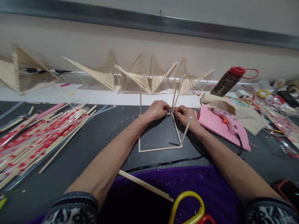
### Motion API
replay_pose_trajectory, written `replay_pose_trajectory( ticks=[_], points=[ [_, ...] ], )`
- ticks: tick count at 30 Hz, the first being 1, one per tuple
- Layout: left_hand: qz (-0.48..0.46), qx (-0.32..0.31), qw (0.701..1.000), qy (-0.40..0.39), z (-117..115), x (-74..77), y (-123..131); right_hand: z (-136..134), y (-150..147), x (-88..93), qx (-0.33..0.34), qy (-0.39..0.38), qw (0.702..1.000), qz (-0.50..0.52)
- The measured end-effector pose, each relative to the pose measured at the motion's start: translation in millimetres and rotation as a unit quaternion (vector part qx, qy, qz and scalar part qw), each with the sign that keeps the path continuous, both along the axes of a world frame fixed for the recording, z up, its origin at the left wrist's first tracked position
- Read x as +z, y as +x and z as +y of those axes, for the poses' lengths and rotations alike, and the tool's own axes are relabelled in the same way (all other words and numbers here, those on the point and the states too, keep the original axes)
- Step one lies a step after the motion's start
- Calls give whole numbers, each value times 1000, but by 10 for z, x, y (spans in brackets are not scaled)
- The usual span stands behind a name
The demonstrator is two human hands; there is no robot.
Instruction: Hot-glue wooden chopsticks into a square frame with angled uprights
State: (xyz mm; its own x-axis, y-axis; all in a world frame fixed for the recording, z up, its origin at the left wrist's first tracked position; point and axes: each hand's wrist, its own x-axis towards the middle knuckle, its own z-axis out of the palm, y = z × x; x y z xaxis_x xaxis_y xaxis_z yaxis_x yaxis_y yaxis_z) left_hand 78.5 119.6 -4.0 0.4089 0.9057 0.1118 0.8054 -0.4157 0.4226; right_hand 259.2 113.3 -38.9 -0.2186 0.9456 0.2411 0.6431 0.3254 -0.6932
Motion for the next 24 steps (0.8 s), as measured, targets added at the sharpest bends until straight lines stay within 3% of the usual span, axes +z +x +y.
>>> replay_pose_trajectory(
  ticks=[5,11,19,24],
  points=[
    [-4,51,998,22,-17,-38,22,-2,22,3,5,4,1000,13],
    [32,85,995,46,-50,-51,51,-53,25,74,2,28,997,-72],
    [34,63,996,50,-87,-70,32,-48,32,66,-1,30,995,-92],
    [10,121,992,44,-141,-27,4,-51,32,67,0,30,994,-104]
  ],
)
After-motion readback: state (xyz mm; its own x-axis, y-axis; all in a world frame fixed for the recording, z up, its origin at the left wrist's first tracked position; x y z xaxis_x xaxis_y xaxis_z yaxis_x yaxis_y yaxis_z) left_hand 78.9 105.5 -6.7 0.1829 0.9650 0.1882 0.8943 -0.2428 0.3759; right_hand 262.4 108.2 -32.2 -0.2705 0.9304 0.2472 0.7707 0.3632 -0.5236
